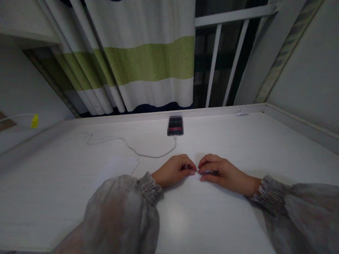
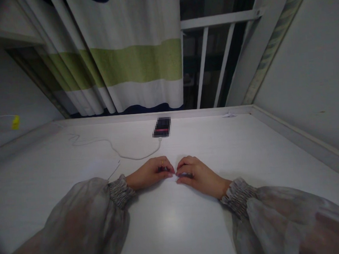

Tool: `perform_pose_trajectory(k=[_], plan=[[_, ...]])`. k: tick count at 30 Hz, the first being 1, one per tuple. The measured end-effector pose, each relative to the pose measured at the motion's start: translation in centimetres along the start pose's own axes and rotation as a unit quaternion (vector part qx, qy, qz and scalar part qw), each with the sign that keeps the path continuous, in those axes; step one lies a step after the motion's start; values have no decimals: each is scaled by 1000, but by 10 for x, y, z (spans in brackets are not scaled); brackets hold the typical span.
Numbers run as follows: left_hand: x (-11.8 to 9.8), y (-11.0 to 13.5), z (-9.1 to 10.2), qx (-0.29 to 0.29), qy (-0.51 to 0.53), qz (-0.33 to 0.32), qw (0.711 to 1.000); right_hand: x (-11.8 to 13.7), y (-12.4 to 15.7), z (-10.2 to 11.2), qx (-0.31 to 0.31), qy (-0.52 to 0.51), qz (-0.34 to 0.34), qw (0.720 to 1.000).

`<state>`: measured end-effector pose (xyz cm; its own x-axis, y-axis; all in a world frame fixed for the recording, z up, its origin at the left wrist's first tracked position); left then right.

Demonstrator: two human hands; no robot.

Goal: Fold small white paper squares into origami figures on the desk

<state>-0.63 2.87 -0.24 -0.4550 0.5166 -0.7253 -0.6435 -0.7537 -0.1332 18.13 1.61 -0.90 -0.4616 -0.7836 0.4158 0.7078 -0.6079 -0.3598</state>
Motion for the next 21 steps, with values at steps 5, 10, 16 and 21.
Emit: perform_pose_trajectory(k=[5,10,16,21], plan=[[0,0,-3,-30,-28,-15,999,0,-1,0,-9,-9,-7,1000],[-5,0,-6,-37,-82,-42,995,1,-1,-2,-11,-16,-23,1000],[-8,2,-8,-44,-64,-38,996,2,0,-3,-16,-18,-24,999],[-7,3,-10,-47,-31,-6,998,3,0,-3,-17,-12,-19,1000]])
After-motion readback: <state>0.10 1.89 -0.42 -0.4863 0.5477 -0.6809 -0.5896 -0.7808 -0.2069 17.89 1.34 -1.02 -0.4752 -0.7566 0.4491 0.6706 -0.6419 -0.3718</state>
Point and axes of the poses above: each hand's wrist, its own y-axis away from the middle knuckle, its own z-axis out of the back of the hand, x = y × z, the point moved 1 cm from there along -y, towards the middle knuckle, and after that the axes turned 2 degrees about y, right-handed, at the moved point
